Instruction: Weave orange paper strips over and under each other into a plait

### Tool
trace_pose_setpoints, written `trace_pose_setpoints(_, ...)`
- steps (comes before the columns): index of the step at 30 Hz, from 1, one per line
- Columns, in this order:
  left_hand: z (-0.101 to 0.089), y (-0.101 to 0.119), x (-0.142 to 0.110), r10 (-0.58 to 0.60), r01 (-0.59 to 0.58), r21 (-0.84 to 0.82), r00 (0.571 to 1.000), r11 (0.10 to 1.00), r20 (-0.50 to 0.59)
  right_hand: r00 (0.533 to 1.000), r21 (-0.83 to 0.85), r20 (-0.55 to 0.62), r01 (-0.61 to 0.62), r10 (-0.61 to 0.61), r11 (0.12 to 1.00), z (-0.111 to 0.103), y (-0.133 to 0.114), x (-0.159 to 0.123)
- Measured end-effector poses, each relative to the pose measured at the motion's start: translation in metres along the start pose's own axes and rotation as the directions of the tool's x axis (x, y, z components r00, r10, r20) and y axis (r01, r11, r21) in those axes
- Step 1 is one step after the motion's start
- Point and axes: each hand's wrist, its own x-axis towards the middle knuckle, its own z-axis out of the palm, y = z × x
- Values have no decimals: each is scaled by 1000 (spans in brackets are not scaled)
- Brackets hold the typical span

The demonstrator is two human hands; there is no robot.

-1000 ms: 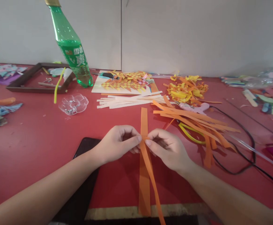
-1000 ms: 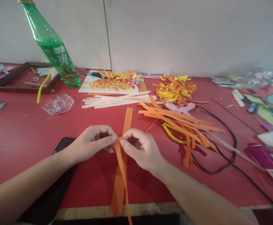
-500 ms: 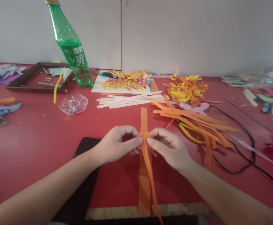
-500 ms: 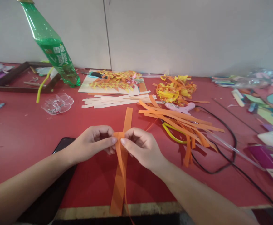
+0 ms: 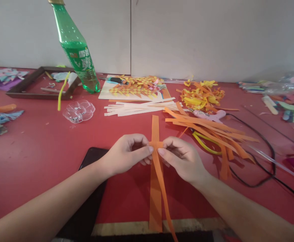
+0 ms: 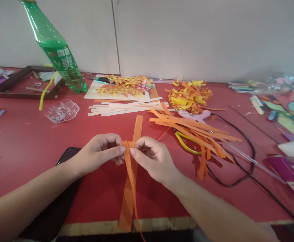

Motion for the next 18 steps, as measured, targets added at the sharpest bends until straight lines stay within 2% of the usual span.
trace_pose_setpoints(7,-2,0,2,3,-3,1,1000,1000,-19,999,28,-22,-29,29,999,0,-1,1)
trace_pose_setpoints(13,0,2,-1,-19,13,72,997,997,75,993,74,-47,-109,113,991,1,-1,0)
trace_pose_setpoints(18,0,1,-2,-12,5,113,997,994,70,990,112,18,-142,141,984,0,0,0)
